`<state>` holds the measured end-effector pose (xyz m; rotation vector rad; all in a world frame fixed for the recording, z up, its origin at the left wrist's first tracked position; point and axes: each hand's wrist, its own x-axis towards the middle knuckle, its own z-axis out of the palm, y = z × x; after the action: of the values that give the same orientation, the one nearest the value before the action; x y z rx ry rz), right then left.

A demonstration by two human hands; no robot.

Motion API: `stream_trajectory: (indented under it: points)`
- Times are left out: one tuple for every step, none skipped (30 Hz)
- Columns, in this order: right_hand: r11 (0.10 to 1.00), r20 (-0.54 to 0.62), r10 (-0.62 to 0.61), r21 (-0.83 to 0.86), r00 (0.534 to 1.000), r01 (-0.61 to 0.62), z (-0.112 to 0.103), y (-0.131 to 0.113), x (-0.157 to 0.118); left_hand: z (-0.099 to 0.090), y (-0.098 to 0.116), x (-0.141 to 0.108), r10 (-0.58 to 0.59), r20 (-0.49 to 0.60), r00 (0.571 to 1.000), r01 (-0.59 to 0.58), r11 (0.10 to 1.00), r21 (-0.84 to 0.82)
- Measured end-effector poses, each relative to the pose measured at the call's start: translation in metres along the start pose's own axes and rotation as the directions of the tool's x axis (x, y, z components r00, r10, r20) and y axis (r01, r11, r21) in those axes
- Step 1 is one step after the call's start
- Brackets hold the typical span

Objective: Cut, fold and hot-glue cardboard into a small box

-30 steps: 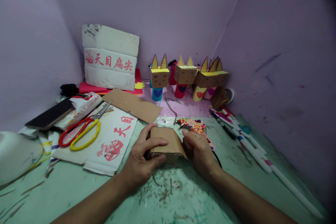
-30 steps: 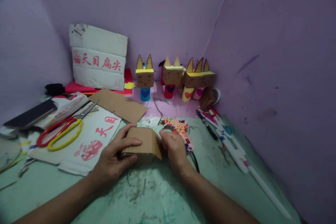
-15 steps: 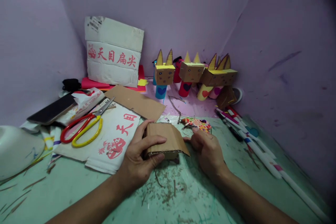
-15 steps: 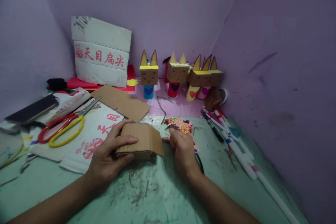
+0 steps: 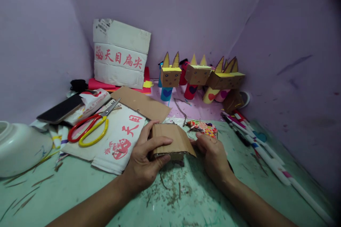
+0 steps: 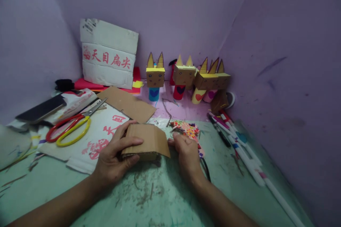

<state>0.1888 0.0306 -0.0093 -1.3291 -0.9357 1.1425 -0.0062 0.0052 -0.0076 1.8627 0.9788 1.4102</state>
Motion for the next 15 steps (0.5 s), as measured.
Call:
stream_trajectory:
  points:
    - [1.000, 0.007, 0.001, 0.002, 1.000, -0.001, -0.0002, 0.0008, 0.0003, 0.0004, -0.0001, 0.0000, -0.001, 0.000, 1.000, 0.001, 1.000, 0.000]
    - [1.000, 0.016, 0.005, 0.012, 1.000, -0.005, -0.0005, 0.0018, 0.0008, 0.0007, -0.0001, 0.0001, -0.003, 0.001, 1.000, 0.003, 1.000, 0.000]
    - [1.000, 0.026, 0.008, 0.029, 1.000, -0.008, -0.0009, 0.0027, 0.0014, 0.0010, -0.0001, 0.0001, -0.003, 0.002, 1.000, 0.003, 1.000, -0.002]
    - [0.999, 0.034, 0.009, 0.051, 0.999, -0.010, -0.0014, 0.0037, 0.0022, 0.0012, 0.0002, 0.0001, -0.006, 0.002, 1.000, 0.006, 1.000, -0.004]
    - [0.997, 0.040, 0.007, 0.071, 0.999, -0.010, -0.0020, 0.0047, 0.0030, 0.0013, 0.0005, 0.0000, -0.010, 0.000, 1.000, 0.010, 1.000, -0.009]
    - [0.996, 0.040, 0.004, 0.088, 0.999, -0.008, -0.0027, 0.0054, 0.0039, 0.0013, 0.0011, -0.0001, -0.014, -0.002, 1.000, 0.014, 1.000, -0.013]
    - [0.995, 0.038, 0.001, 0.100, 0.999, -0.005, -0.0034, 0.0059, 0.0047, 0.0013, 0.0017, -0.0002, -0.018, -0.006, 1.000, 0.018, 1.000, -0.018]
    - [0.994, 0.037, 0.000, 0.105, 0.999, -0.003, -0.0040, 0.0060, 0.0053, 0.0012, 0.0024, -0.0003, -0.023, -0.008, 1.000, 0.023, 1.000, -0.021]
    - [0.994, 0.035, -0.003, 0.106, 0.999, -0.001, -0.0046, 0.0059, 0.0057, 0.0011, 0.0030, -0.0004, -0.027, -0.010, 1.000, 0.027, 0.999, -0.023]
    - [0.994, 0.039, -0.004, 0.105, 0.999, 0.000, -0.0050, 0.0054, 0.0058, 0.0011, 0.0035, -0.0004, -0.032, -0.010, 0.999, 0.032, 0.999, -0.024]
    - [0.995, 0.045, -0.006, 0.103, 0.999, 0.001, -0.0052, 0.0048, 0.0057, 0.0010, 0.0037, -0.0004, -0.037, -0.009, 0.999, 0.036, 0.999, -0.024]
    - [0.995, 0.058, -0.004, 0.095, 0.998, -0.002, -0.0053, 0.0041, 0.0054, 0.0010, 0.0037, -0.0003, -0.042, -0.009, 0.999, 0.042, 0.999, -0.023]
    - [0.996, 0.072, 0.003, 0.084, 0.997, -0.009, -0.0053, 0.0035, 0.0050, 0.0011, 0.0034, -0.0002, -0.047, -0.008, 0.999, 0.047, 0.999, -0.022]
    - [0.997, 0.082, 0.013, 0.073, 0.997, -0.019, -0.0053, 0.0030, 0.0046, 0.0011, 0.0030, 0.0000, -0.049, -0.006, 0.999, 0.048, 0.999, -0.019]
    - [0.997, 0.086, 0.025, 0.064, 0.996, -0.031, -0.0053, 0.0028, 0.0043, 0.0011, 0.0025, 0.0002, -0.047, -0.005, 0.999, 0.047, 0.999, -0.016]
